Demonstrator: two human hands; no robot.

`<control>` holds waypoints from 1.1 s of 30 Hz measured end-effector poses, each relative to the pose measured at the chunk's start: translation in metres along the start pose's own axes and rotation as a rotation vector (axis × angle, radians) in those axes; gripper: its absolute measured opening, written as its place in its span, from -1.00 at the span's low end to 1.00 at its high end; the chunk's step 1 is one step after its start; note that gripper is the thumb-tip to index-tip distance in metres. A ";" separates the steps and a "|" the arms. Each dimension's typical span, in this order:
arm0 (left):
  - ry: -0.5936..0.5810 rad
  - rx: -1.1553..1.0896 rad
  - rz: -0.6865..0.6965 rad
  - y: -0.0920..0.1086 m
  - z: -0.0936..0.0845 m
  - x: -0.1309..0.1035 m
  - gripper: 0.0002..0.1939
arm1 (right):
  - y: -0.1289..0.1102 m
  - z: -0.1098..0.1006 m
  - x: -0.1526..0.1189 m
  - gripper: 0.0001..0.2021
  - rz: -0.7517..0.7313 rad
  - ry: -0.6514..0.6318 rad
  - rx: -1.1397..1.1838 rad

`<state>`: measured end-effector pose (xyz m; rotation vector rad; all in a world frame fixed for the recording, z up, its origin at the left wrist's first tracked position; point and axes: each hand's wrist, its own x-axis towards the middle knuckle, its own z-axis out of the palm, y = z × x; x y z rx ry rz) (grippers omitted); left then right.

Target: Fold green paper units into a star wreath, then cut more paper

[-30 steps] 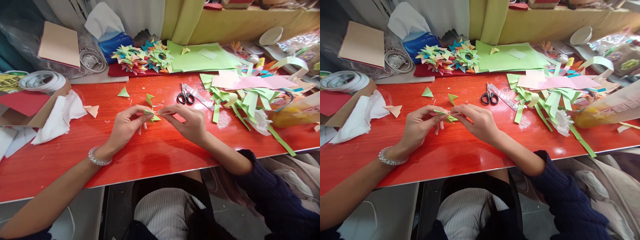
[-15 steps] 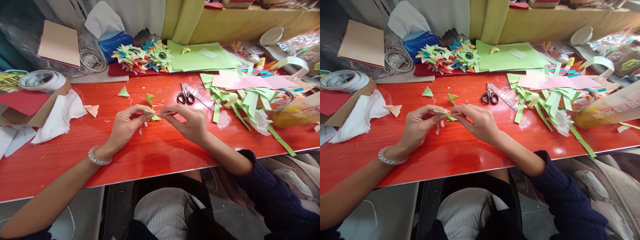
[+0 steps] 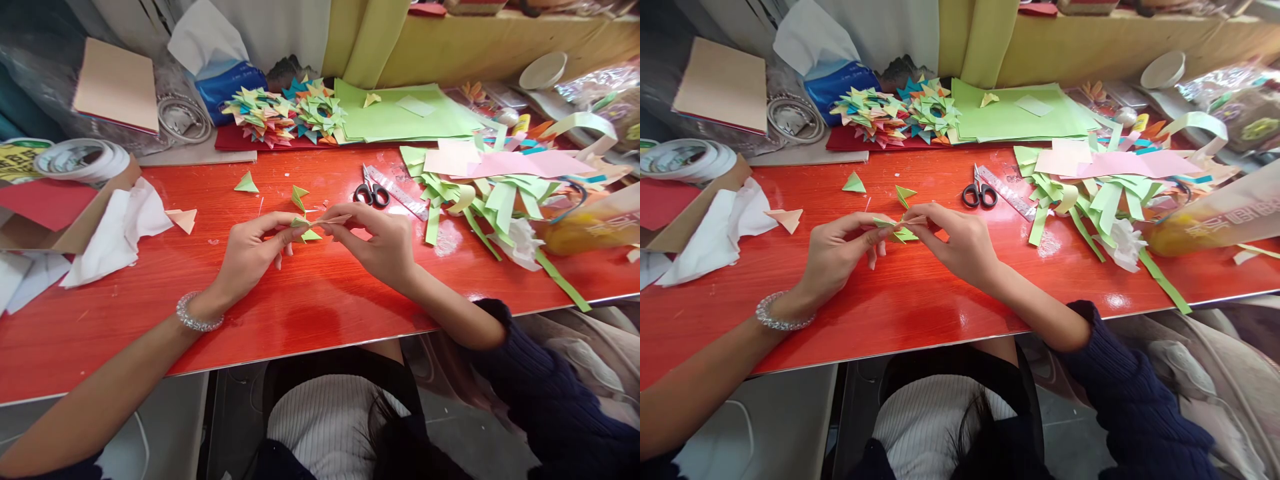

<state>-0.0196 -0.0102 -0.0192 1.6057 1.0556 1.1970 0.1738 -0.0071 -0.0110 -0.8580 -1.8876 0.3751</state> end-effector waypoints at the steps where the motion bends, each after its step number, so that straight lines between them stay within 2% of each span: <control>1: 0.002 0.003 -0.005 -0.001 0.000 0.000 -0.90 | 0.000 0.000 0.000 -0.93 0.052 -0.016 0.059; 6: -0.006 -0.038 -0.003 -0.005 -0.001 0.000 -0.89 | 0.002 -0.001 0.002 -0.94 0.178 -0.049 0.253; 14: -0.002 -0.065 0.007 -0.003 0.000 0.000 -0.87 | 0.000 -0.002 0.002 -0.95 0.230 -0.062 0.251; 18: -0.003 -0.029 0.016 0.001 0.000 0.000 -0.87 | 0.000 -0.001 0.001 -0.95 0.137 -0.040 0.189; 22: 0.021 0.085 0.009 0.005 0.000 -0.001 -0.89 | -0.001 0.000 0.000 -0.92 -0.002 0.009 -0.026; 24: 0.046 0.134 0.010 0.008 0.001 -0.002 -0.90 | -0.002 0.000 -0.001 -0.92 -0.026 0.024 -0.076; 33: 0.006 0.077 -0.028 0.008 0.001 -0.001 -0.89 | 0.001 0.000 0.000 -0.94 0.157 -0.042 0.238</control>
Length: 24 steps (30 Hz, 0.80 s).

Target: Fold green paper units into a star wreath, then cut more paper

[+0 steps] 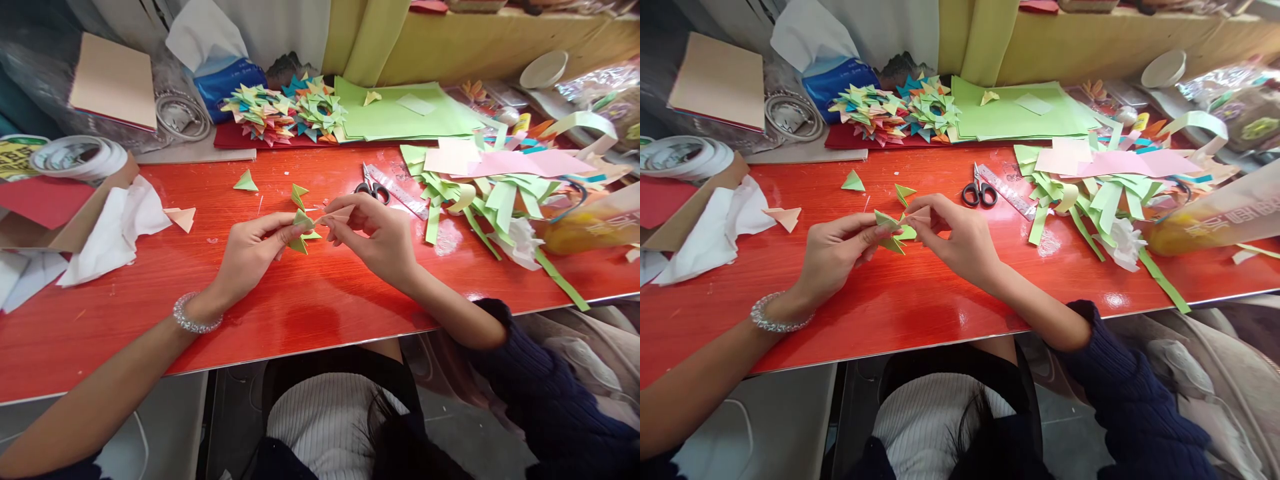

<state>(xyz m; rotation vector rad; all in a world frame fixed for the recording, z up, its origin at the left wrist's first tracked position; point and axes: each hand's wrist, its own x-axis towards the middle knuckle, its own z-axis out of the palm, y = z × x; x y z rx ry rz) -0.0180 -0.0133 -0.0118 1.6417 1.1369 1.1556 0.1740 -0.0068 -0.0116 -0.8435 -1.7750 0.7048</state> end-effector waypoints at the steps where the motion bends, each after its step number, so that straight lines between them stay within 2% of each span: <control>1: -0.006 -0.010 -0.008 0.000 0.000 0.000 -0.89 | 0.001 0.000 0.000 -0.93 0.007 -0.012 0.030; 5: -0.025 -0.024 -0.041 0.001 0.000 0.000 -0.88 | 0.002 0.000 0.001 -0.91 0.064 -0.054 0.113; 11: -0.021 -0.014 -0.053 0.003 0.002 0.000 -0.88 | 0.001 0.002 0.001 -0.90 0.139 -0.047 0.150; 20: -0.039 -0.028 -0.054 0.000 0.001 0.000 -0.84 | 0.002 0.002 0.002 -0.92 0.109 -0.053 0.169; 24: -0.036 -0.042 -0.061 -0.001 0.002 0.001 -0.85 | 0.001 0.002 0.000 -0.91 -0.002 -0.032 0.021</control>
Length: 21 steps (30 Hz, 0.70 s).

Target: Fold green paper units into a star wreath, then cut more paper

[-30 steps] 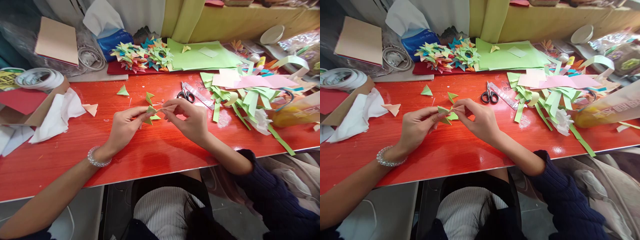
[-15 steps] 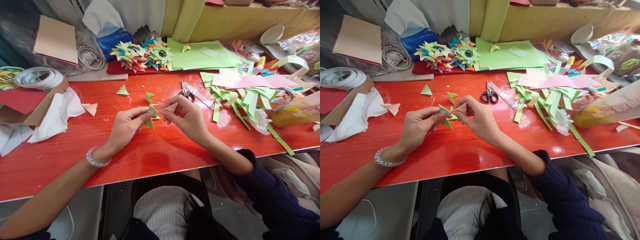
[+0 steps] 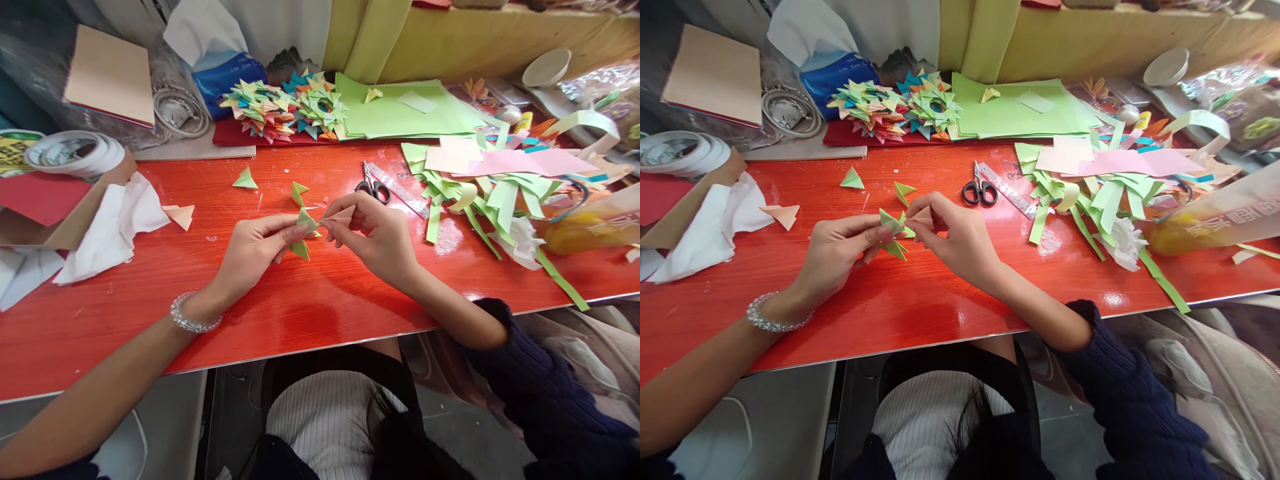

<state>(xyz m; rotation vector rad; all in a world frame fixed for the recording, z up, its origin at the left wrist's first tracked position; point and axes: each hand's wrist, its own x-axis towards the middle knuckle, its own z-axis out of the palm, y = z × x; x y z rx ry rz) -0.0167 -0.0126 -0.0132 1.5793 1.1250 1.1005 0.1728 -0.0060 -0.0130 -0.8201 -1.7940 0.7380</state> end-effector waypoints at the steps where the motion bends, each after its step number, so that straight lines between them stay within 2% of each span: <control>1: 0.006 0.008 0.000 0.000 0.000 0.000 -0.84 | 0.000 0.000 -0.001 -0.90 -0.055 0.013 -0.075; 6: 0.041 0.084 0.023 -0.001 0.002 -0.002 -0.84 | 0.001 0.002 -0.003 -0.84 -0.403 0.100 -0.433; 10: 0.061 0.106 0.035 0.002 0.004 -0.005 -0.83 | 0.005 0.002 -0.004 -0.84 -0.533 0.109 -0.587; 14: 0.073 0.110 0.044 0.007 0.007 -0.007 -0.84 | 0.007 0.002 -0.006 -0.84 -0.590 0.109 -0.655; 21: 0.171 0.072 0.055 0.008 0.011 -0.011 -0.86 | 0.005 0.002 -0.007 -0.81 -0.545 0.099 -0.474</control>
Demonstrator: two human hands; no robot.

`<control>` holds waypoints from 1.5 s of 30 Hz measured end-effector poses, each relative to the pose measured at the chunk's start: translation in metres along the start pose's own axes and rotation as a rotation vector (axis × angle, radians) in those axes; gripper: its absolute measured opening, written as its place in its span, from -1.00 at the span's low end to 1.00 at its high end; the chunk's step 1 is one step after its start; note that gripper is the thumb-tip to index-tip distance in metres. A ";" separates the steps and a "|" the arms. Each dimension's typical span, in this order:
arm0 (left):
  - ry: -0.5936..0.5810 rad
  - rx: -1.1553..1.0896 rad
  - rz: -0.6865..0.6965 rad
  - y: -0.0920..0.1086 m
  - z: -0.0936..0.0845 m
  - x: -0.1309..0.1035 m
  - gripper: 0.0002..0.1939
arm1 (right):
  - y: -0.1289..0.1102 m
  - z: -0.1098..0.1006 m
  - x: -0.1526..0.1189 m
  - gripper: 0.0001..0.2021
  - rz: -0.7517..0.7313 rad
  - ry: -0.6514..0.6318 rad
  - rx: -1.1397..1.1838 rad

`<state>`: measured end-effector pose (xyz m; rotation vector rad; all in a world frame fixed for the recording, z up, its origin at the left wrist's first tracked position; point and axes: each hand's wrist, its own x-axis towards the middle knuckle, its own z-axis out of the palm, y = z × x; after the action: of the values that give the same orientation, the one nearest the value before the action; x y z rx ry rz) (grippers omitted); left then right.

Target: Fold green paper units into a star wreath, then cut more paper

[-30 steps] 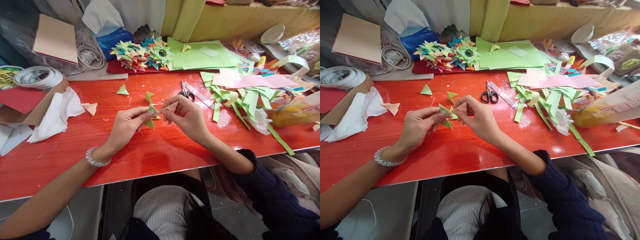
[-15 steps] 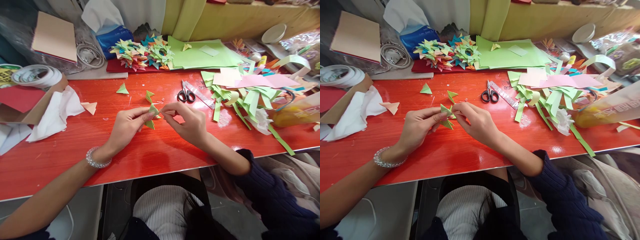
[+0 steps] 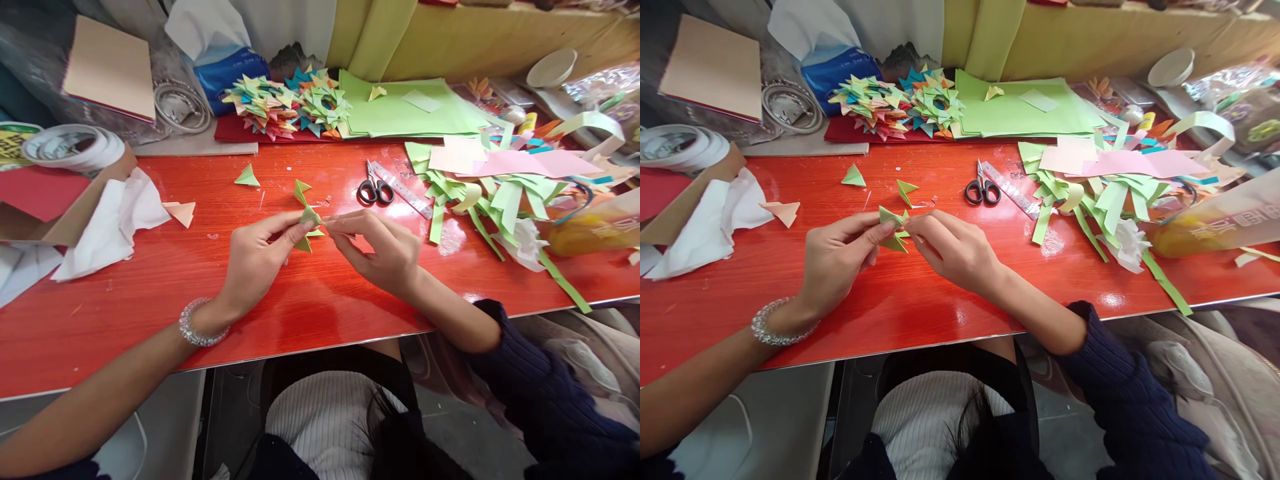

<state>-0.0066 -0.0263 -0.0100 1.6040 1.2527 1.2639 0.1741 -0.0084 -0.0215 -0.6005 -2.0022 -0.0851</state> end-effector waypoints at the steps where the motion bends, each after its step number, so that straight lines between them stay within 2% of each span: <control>1: 0.008 0.002 0.002 0.000 0.000 0.000 -0.86 | 0.000 0.000 0.000 -0.81 0.005 0.006 0.018; 6: 0.004 0.007 0.015 0.000 -0.001 -0.002 -0.84 | -0.002 0.000 0.001 -0.81 0.029 0.060 0.055; 17: 0.042 -0.002 0.058 -0.001 0.000 -0.003 -0.86 | -0.004 -0.002 0.002 -0.79 -0.027 0.053 -0.005; 31: 0.017 -0.011 0.065 0.002 -0.001 -0.004 -0.86 | -0.005 -0.001 0.001 -0.82 0.045 0.109 0.017; 45: 0.014 -0.010 0.075 0.003 -0.001 -0.004 -0.86 | -0.005 0.000 0.001 -0.77 0.043 0.128 0.078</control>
<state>-0.0065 -0.0312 -0.0078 1.6516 1.2027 1.3276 0.1714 -0.0121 -0.0193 -0.5735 -1.8592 -0.0192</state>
